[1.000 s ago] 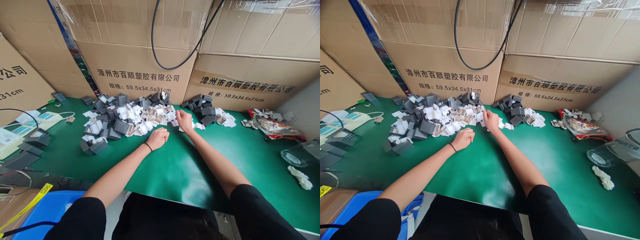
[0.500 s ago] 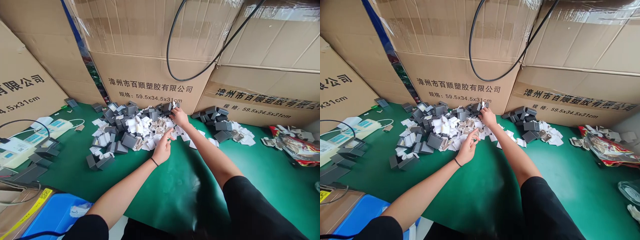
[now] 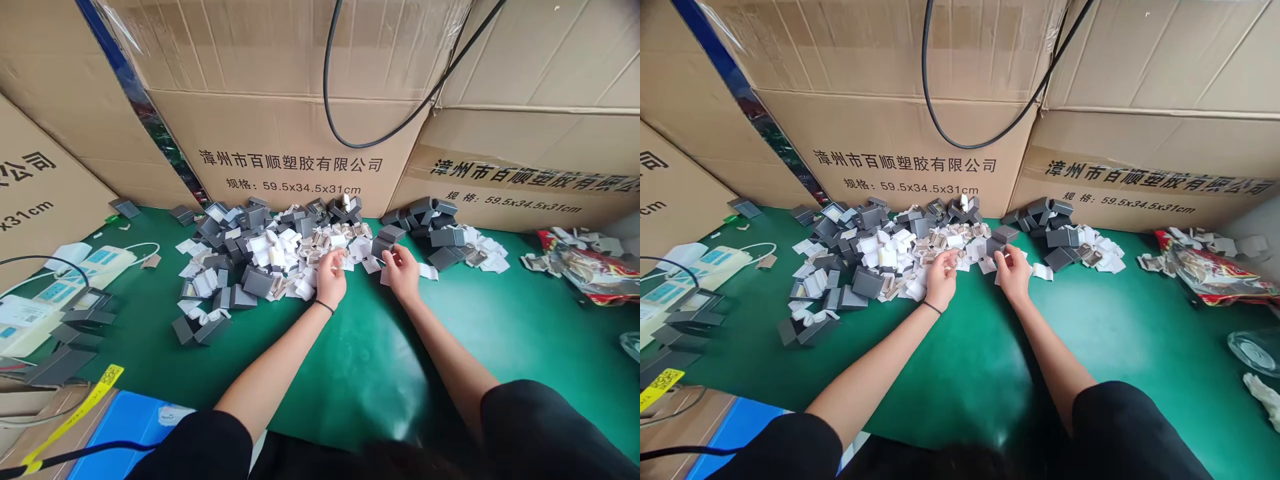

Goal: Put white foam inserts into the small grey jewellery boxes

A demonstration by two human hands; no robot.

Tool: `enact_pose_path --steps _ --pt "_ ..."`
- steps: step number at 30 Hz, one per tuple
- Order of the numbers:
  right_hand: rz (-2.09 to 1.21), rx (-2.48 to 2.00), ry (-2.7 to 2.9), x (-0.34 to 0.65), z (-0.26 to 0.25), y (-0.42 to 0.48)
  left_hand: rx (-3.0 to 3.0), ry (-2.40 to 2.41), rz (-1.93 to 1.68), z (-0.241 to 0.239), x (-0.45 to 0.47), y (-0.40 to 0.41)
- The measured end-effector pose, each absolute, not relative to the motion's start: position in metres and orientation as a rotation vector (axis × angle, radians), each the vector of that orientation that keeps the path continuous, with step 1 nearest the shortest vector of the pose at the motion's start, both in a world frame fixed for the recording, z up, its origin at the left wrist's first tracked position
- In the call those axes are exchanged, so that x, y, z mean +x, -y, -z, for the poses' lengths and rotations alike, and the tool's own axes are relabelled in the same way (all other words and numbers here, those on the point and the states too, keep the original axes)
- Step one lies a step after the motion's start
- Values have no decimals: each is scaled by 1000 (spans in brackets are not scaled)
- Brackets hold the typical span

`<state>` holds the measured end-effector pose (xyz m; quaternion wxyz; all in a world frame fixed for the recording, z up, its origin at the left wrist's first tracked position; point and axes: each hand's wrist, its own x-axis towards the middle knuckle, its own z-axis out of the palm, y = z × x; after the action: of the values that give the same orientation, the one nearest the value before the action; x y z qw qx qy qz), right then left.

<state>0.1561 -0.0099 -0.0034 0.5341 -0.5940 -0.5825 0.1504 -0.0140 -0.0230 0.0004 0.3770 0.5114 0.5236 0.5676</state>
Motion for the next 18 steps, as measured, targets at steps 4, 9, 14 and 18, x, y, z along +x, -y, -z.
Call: enact_pose_path --steps 4,9,14,18 --pt "87 -1400 1736 164 6 41 1074 -1153 -1511 -1 9 15" --pt "173 -1271 1957 163 4 55 1183 -810 -1305 -5 6 33" --pt "2 -1179 2062 152 0 69 1377 -787 -1074 -15 -7 42" --pt "-52 -1170 2067 175 -5 61 1161 -848 -1023 -22 -15 38"
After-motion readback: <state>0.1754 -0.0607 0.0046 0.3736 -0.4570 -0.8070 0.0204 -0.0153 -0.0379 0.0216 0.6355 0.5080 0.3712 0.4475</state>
